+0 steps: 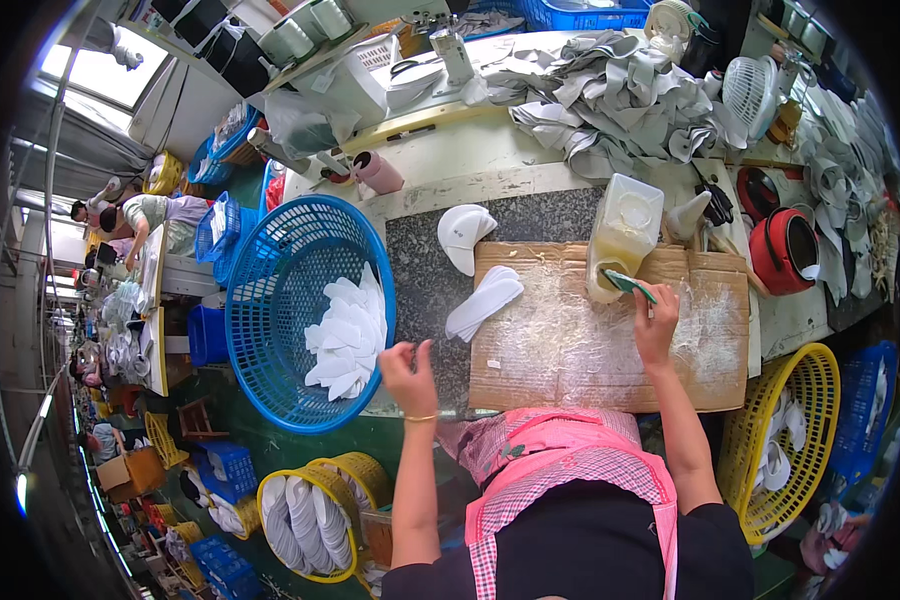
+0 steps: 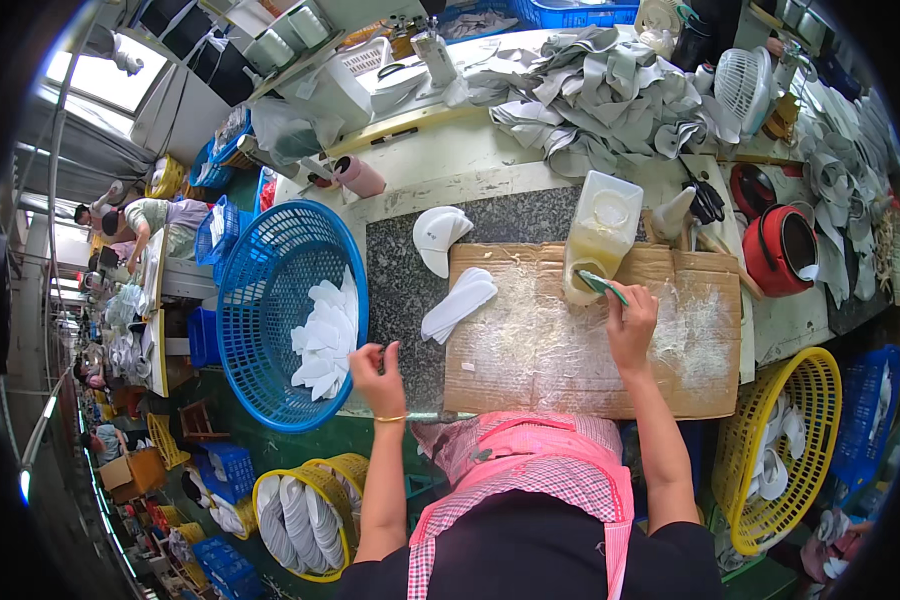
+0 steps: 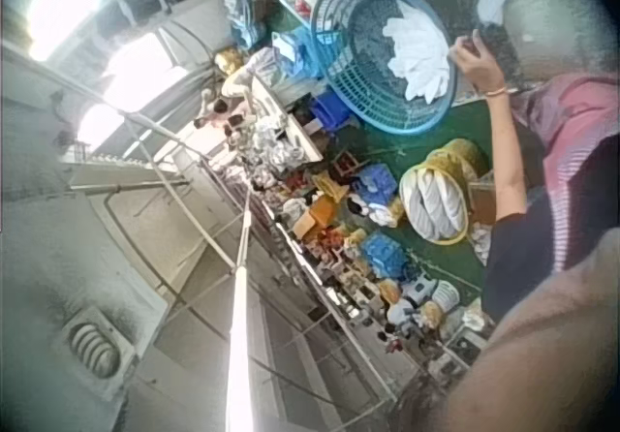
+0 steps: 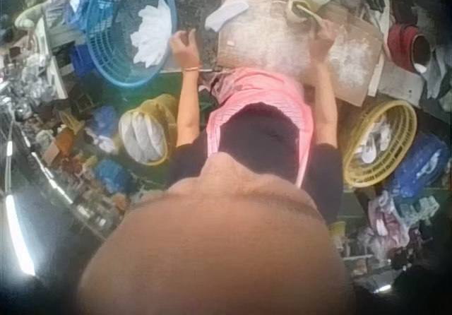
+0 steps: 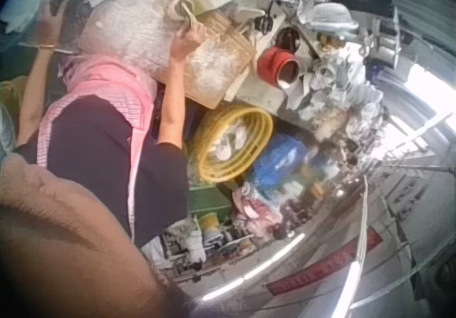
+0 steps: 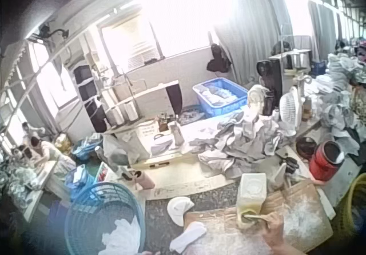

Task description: The person takes shoe components from a basket, places them on the board, and applies glue onto each piece using a small applicator dipped into a glue container.

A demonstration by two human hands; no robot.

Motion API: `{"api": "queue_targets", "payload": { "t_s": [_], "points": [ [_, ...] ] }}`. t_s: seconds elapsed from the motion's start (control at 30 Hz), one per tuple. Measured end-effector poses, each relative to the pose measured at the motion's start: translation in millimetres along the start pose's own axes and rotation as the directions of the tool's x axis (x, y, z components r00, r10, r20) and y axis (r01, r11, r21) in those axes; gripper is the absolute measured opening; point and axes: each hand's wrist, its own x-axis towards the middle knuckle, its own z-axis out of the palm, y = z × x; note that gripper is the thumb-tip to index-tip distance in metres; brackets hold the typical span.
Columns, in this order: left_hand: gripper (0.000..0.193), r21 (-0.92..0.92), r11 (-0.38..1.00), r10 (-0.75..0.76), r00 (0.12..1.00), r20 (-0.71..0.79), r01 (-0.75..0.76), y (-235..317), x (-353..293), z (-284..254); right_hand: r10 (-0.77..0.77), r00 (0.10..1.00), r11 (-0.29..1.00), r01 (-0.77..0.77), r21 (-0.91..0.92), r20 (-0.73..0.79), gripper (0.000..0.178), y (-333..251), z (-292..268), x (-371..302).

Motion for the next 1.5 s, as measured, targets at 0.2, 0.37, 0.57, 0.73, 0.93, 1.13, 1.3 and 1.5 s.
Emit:
{"api": "queue_targets", "payload": {
  "t_s": [0.2, 0.37, 0.57, 0.73, 0.93, 1.13, 1.3, 1.5],
  "points": [
    [0.034, 0.101, 0.993, -0.083, 0.977, 0.197, 0.064, -24, -2, 77, -0.023, 1.0, 0.995, 0.021, 0.096, 0.017, 0.01, -11, -4, -12],
    [0.01, -0.238, 0.899, -0.332, 0.926, 0.181, 0.368, -17, -6, 72, 0.171, 0.984, 0.978, -0.164, 0.13, -0.048, 0.007, 1, -2, -20],
    [0.009, -0.403, 0.623, -0.35, 0.699, 0.624, 0.671, 7, -72, 62, 0.32, 0.944, 0.898, -0.327, 0.294, 0.073, 0.007, -27, 19, -34],
    [0.024, -0.333, 0.447, -0.443, 0.529, 0.724, 0.83, 23, -104, 72, -0.376, 0.824, 0.907, 0.235, 0.348, 0.423, 0.017, -59, 45, -76],
    [0.04, -0.244, 0.046, -0.611, 0.221, 0.76, 0.969, 19, -116, 58, -0.342, 0.907, 0.939, 0.337, 0.062, 0.247, 0.028, -40, 57, -47],
    [0.043, -0.257, -0.067, -0.63, 0.159, 0.76, 0.964, 10, -126, 60, -0.578, 0.645, 0.814, 0.412, 0.41, 0.5, 0.026, -70, 35, -95],
    [0.061, -0.317, 0.106, -0.648, 0.307, 0.697, 0.943, 23, -130, 63, -0.354, 0.861, 0.935, 0.323, 0.145, 0.366, 0.024, -30, 49, -49],
    [0.071, -0.458, 0.305, -0.649, 0.534, 0.542, 0.835, 33, -103, 70, -0.09, 0.992, 0.995, 0.086, 0.05, 0.084, 0.019, -28, 21, -8]
  ]
}}
